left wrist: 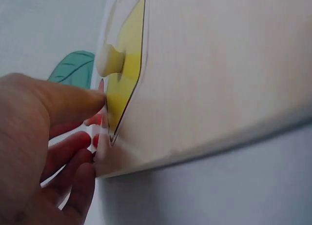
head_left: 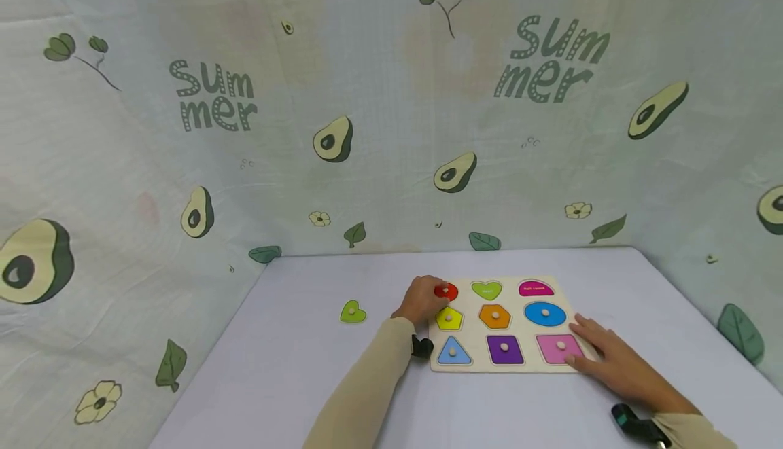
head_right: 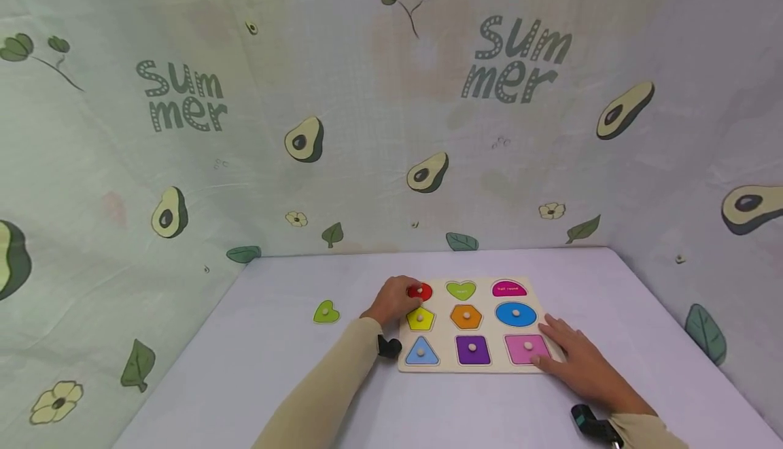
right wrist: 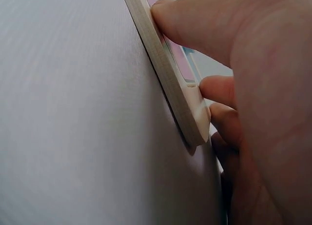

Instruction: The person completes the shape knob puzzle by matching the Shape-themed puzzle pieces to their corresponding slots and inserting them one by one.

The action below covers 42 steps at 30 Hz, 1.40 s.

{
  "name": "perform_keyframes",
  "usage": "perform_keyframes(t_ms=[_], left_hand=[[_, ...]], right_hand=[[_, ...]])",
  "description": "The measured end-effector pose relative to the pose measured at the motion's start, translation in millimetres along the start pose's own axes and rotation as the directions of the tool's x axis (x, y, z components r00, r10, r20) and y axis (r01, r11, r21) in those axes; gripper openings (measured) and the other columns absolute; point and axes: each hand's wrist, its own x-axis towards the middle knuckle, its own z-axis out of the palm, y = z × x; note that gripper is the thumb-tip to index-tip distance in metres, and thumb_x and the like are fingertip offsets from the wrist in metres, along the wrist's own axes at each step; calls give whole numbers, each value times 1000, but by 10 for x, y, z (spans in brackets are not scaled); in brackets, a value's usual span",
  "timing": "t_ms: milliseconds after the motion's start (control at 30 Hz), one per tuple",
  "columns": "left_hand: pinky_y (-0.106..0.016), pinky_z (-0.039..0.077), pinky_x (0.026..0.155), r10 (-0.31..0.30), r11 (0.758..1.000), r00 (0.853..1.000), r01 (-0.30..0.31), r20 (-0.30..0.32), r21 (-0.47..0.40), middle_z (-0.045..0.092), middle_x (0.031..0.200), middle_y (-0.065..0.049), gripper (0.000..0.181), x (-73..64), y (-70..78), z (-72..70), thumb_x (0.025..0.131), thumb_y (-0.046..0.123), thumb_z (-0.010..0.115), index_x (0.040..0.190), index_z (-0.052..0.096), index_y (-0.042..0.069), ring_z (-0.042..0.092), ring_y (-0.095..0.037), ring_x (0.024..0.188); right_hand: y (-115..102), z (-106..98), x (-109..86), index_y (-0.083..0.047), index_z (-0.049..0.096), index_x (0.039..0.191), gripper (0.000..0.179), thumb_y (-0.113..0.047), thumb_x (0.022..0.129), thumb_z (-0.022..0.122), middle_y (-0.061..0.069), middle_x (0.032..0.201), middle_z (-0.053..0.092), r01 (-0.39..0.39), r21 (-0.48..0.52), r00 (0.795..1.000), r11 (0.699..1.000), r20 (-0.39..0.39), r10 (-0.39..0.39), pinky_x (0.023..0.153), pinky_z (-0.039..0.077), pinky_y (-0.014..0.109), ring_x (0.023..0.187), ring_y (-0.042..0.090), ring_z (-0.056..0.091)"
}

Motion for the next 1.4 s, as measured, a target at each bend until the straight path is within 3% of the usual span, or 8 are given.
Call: perform_keyframes(t_ms=[133,300,633,767,967,1133,1300,1400], left_hand=[[-36,49,100,-24,996,999,26,31,-88,62,133,3,36,-95,-29,-41,92,20,74,128,70,19,56,-19,115],[-45,43,107,-33,978,999,34,9,-205,58,139,9,24,-236,-38,-119,94,22,69,118,74,22,49,-22,132],[-40,51,97,83,990,996,-84,-19,-117,63,130,4,22,-533,-240,-501,98,25,66,118,73,19,57,-20,121],[-38,52,96,81,990,994,-89,-74,-108,64,127,2,21,-619,-424,-639,98,25,66,116,73,18,57,-19,121],[-41,51,96,106,980,971,-138,-213,-143,67,121,-4,17,-732,-756,-802,97,17,66,111,74,13,59,-23,119],[-48,48,98,-16,983,963,-34,-269,-181,67,120,-5,19,-747,-1001,-916,97,20,67,112,74,13,60,-27,116],[-52,44,103,-130,974,963,80,-235,-211,65,127,-6,22,-788,-1191,-982,97,21,66,115,74,13,55,-30,125],[-53,39,108,-154,974,968,115,-201,-194,63,132,-8,21,-806,-1268,-982,96,18,66,115,74,13,51,-33,131]], right_hand=[[-3,4,14,7,42,147,85,-51,90,69,35,154,26,-1,0,1000,1000,3,1,107,12,75,138,59,17],[-4,-21,25,7,42,146,86,-52,90,68,36,153,26,-4,-9,1000,1000,-1,4,104,14,77,137,61,17],[-21,13,16,8,41,146,87,-52,90,68,36,153,25,-6,7,1000,1000,7,6,106,11,77,138,61,16],[6,0,19,7,42,146,84,-50,91,68,36,153,27,23,-6,1000,1000,-11,-23,108,11,74,138,60,18],[63,-4,2,7,44,145,83,-49,90,69,36,152,28,21,-9,1000,1000,-10,-21,108,11,74,138,60,19],[51,-22,-17,7,43,146,80,-47,91,69,35,153,28,26,-2,1000,1000,-11,-26,109,11,74,138,60,19],[22,-2,-20,6,44,146,80,-46,91,69,34,153,28,23,-7,1000,1000,-19,-23,110,11,73,139,58,19],[3,21,-19,6,44,146,81,-48,90,69,34,154,29,12,-12,1000,1000,-14,-12,109,13,73,139,58,19]])
